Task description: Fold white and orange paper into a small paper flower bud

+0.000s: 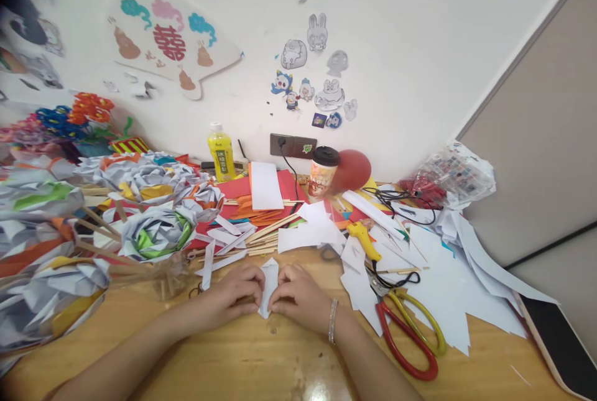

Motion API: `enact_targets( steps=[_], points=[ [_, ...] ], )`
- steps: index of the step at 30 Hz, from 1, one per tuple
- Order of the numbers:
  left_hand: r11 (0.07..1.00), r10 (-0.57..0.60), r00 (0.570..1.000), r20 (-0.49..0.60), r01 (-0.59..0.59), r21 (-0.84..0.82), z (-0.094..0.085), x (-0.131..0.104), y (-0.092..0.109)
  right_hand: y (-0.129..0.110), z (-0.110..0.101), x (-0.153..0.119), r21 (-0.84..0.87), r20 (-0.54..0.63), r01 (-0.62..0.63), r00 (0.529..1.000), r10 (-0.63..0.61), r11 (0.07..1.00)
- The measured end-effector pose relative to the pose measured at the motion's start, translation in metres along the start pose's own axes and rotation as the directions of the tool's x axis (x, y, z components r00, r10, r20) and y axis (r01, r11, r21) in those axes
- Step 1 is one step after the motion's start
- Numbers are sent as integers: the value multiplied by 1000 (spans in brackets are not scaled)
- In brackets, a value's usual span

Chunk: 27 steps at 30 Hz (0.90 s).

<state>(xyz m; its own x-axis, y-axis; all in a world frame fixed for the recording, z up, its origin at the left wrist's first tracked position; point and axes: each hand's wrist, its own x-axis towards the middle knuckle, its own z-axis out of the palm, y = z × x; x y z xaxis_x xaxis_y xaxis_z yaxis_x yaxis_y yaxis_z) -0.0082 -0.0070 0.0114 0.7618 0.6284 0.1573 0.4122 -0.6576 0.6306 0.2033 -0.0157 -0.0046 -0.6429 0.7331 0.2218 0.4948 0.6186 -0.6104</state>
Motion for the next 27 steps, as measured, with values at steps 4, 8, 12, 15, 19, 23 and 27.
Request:
enact_targets(
  steps=[4,8,12,15,19,23,27],
  points=[
    [997,-42,998,-38,44,67,5,1,3,-2,5,1,14,-89,-105,990,106,994],
    [985,-89,988,-126,106,136,12,1,7,-7,10,3,11,-161,-189,969,189,982],
    [974,-121,978,-170,150,172,18,4,7,-8,12,5,32,-186,-214,958,216,976],
    [970,-152,973,-171,180,165,19,6,6,-7,12,5,46,-187,-225,955,230,973],
    [975,-148,976,-160,171,143,17,7,5,-10,12,6,37,-206,-241,948,243,970],
    [990,-111,987,-115,121,77,11,5,2,-10,12,6,13,-209,-224,953,222,974],
    [992,-109,990,-88,113,50,10,5,0,-7,12,5,14,-171,-195,966,194,981]
  ],
)
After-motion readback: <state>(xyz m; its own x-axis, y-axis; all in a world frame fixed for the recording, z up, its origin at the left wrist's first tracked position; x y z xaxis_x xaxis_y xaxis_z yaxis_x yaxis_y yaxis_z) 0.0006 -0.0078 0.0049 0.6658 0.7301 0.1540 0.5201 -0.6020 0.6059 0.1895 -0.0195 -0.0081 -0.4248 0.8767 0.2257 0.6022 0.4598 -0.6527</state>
